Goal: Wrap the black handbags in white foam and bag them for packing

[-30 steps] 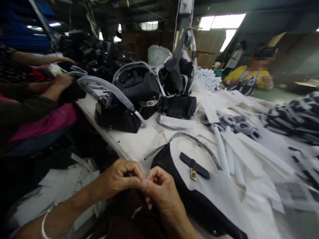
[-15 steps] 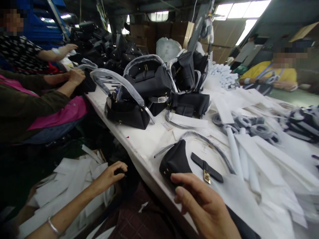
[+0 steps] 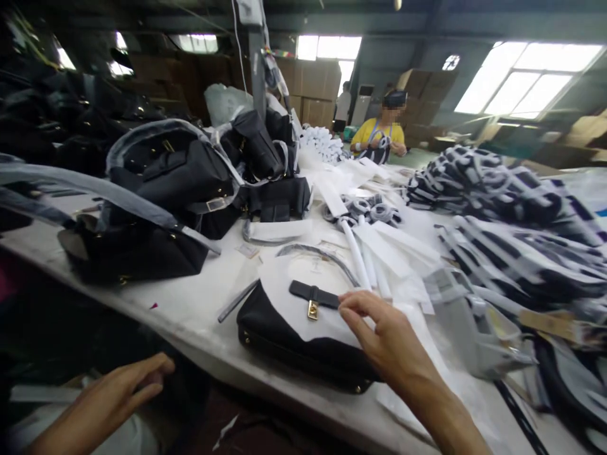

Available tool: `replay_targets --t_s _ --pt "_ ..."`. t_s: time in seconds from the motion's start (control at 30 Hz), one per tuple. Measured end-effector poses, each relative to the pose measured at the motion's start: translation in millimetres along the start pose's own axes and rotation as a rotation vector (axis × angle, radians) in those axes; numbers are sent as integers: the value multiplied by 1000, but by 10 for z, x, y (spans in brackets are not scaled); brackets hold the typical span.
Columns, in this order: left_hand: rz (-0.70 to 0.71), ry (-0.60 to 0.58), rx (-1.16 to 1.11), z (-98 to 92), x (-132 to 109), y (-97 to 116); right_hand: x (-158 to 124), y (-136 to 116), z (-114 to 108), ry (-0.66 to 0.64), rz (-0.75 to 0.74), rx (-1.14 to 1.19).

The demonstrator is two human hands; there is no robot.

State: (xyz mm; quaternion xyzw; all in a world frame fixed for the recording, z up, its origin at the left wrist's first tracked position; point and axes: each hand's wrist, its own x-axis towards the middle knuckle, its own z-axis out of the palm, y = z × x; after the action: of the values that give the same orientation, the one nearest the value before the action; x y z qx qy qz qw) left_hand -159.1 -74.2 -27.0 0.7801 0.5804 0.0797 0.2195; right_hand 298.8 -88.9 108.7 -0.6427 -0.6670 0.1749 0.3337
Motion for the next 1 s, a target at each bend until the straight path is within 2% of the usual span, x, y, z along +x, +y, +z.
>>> replay_targets --t_s 0.07,0.1,0.17,0.23,0.3,0.47,0.53,0.6,0.7,0.83,0.9,1.0 --pt "-36 -56 121 -50 44 37 -50 41 97 -65 -34 -9" --pt "-23 -14 172 -78 71 68 -87 55 145 -108 -50 -14" --pt "85 193 223 -150 140 179 -168 74 233 -204 -89 -29" --pt "262 427 206 -250 223 397 -239 81 310 -269 -134 -51" --pt "434 525 159 -365 311 738 -290 80 375 -285 -161 -78" --pt "802 449 16 -555 547 1795 -345 61 499 -246 -220 -113" --pt "904 434 -15 -552 652 2112 -368 49 547 -226 -248 -147" --pt "956 413 1 -493 756 2297 -412 39 606 -198 -271 -211" --pt "972 322 109 -294 879 2325 -509 40 702 -152 -310 -310" --pt "864 157 201 58 896 2100 -579 70 750 -167 -316 -319" --pt "827 140 173 180 852 2001 -535 79 714 -229 -263 -299" --pt "808 168 144 259 789 1942 -364 49 626 -317 -123 -283"
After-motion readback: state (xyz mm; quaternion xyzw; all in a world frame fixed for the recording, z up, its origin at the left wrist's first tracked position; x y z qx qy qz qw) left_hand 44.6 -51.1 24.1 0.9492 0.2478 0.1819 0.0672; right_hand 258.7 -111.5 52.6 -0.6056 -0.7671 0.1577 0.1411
